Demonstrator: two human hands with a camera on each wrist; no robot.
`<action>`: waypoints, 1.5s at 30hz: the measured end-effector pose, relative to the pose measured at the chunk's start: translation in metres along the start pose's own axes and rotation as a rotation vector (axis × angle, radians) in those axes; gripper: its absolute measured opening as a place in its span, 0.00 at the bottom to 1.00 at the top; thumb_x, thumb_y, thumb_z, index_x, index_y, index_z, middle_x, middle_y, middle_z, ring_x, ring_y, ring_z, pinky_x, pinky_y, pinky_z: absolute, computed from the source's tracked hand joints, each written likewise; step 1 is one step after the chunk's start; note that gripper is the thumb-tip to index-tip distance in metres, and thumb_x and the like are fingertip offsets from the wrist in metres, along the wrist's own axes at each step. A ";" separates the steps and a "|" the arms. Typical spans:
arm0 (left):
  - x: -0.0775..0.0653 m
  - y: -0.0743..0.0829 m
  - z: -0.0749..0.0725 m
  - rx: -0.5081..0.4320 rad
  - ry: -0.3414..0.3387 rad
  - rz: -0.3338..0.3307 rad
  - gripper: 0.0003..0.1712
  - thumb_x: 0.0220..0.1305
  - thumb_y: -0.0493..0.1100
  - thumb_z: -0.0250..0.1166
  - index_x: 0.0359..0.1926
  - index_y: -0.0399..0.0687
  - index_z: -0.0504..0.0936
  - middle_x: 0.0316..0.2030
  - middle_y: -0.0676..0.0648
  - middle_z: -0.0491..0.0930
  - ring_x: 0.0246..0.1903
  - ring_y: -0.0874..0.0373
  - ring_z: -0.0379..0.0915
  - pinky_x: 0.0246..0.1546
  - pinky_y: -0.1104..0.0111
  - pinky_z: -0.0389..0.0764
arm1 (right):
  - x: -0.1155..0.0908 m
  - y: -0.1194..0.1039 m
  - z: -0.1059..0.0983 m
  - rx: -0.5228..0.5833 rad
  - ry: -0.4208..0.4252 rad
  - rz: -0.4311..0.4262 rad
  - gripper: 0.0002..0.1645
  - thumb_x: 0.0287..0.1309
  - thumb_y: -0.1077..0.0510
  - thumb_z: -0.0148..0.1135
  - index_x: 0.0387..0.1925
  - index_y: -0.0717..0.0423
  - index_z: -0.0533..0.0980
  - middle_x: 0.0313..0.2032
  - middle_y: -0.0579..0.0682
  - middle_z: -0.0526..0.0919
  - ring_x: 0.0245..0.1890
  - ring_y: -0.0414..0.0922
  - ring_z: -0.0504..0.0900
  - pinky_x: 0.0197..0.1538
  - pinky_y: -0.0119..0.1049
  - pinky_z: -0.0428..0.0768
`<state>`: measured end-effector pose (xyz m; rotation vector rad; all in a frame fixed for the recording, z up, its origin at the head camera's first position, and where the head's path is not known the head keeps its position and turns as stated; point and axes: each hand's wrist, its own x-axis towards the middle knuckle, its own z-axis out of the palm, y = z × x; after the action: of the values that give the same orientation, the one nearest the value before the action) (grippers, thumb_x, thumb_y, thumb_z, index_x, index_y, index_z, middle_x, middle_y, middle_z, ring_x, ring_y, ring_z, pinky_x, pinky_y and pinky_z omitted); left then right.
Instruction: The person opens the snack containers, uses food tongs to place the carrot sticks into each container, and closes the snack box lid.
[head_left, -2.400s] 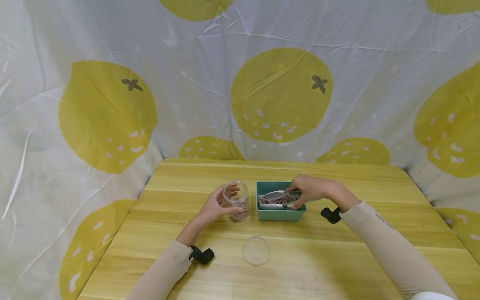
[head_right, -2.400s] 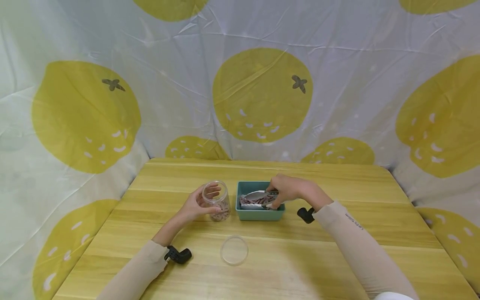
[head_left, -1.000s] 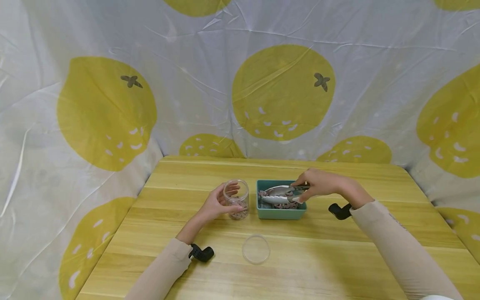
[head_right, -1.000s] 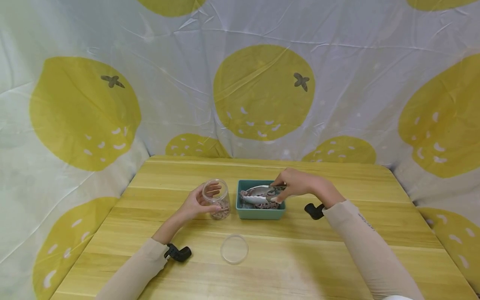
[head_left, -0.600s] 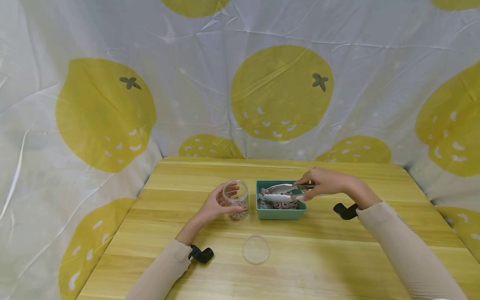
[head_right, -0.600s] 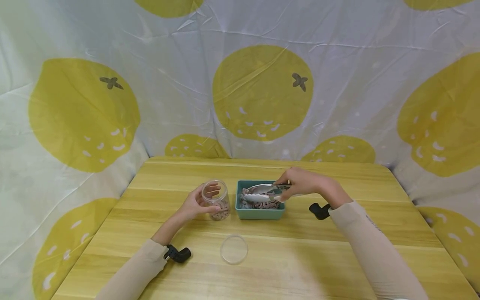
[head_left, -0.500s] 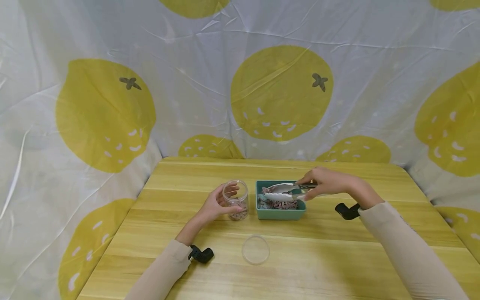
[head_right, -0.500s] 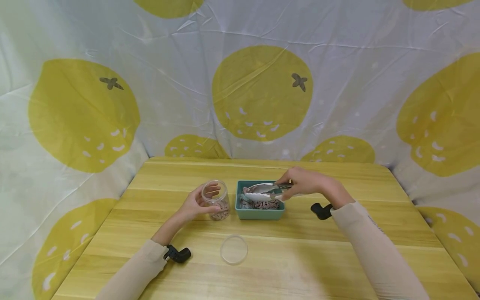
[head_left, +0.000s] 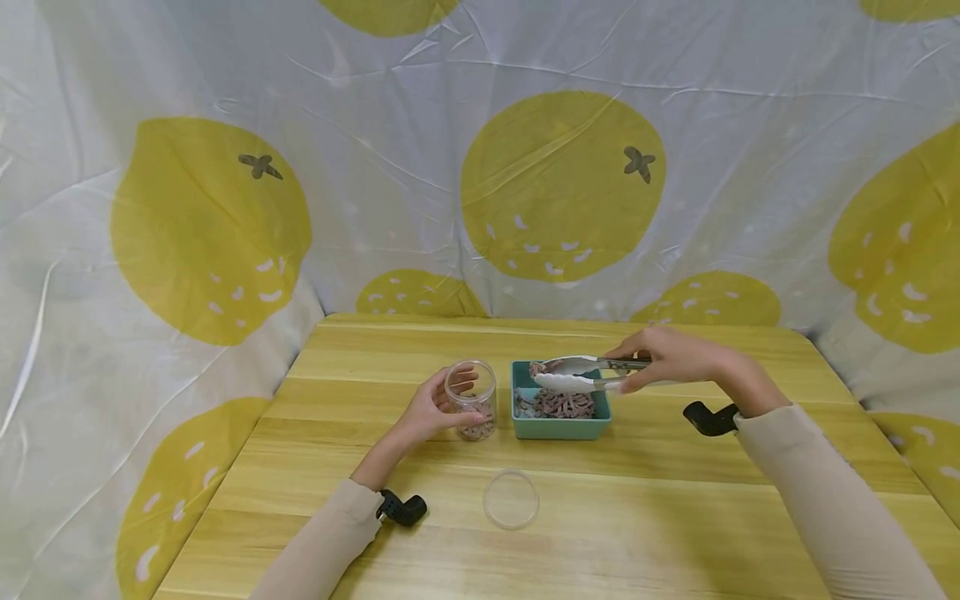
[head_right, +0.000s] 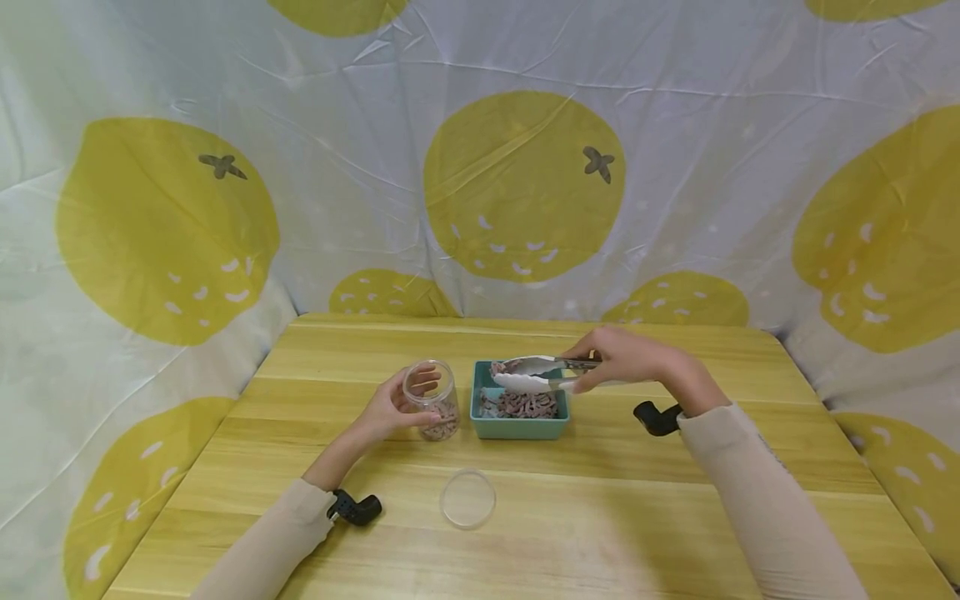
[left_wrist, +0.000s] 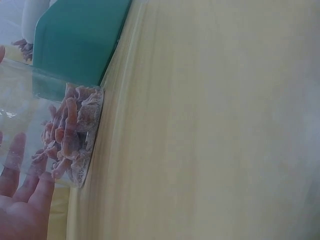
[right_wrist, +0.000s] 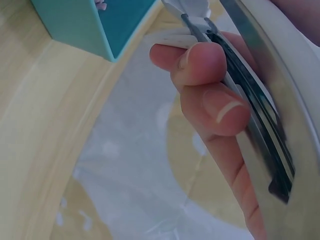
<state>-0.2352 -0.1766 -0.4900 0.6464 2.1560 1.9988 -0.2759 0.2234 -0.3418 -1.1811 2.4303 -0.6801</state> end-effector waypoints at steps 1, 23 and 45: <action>0.000 0.000 0.000 -0.001 0.001 0.000 0.43 0.55 0.31 0.75 0.71 0.46 0.67 0.67 0.30 0.65 0.67 0.35 0.61 0.66 0.52 0.67 | 0.000 -0.001 -0.001 0.006 -0.001 0.003 0.36 0.61 0.48 0.70 0.62 0.67 0.74 0.39 0.47 0.84 0.15 0.32 0.55 0.31 0.33 0.71; 0.002 0.004 -0.002 -0.003 0.004 -0.022 0.45 0.55 0.29 0.74 0.72 0.38 0.64 0.66 0.33 0.68 0.67 0.40 0.63 0.67 0.50 0.65 | -0.003 -0.017 -0.022 0.009 0.030 -0.010 0.35 0.60 0.48 0.71 0.62 0.64 0.76 0.40 0.45 0.84 0.20 0.35 0.61 0.28 0.33 0.68; 0.002 0.000 -0.001 -0.022 -0.010 -0.020 0.45 0.55 0.29 0.74 0.72 0.38 0.63 0.67 0.29 0.65 0.68 0.37 0.62 0.68 0.50 0.64 | 0.029 -0.052 -0.036 -0.059 -0.005 -0.027 0.36 0.60 0.44 0.70 0.64 0.58 0.76 0.19 0.42 0.61 0.16 0.36 0.54 0.24 0.33 0.61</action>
<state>-0.2371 -0.1768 -0.4893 0.6273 2.1238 2.0017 -0.2785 0.1814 -0.2857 -1.2394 2.4499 -0.6162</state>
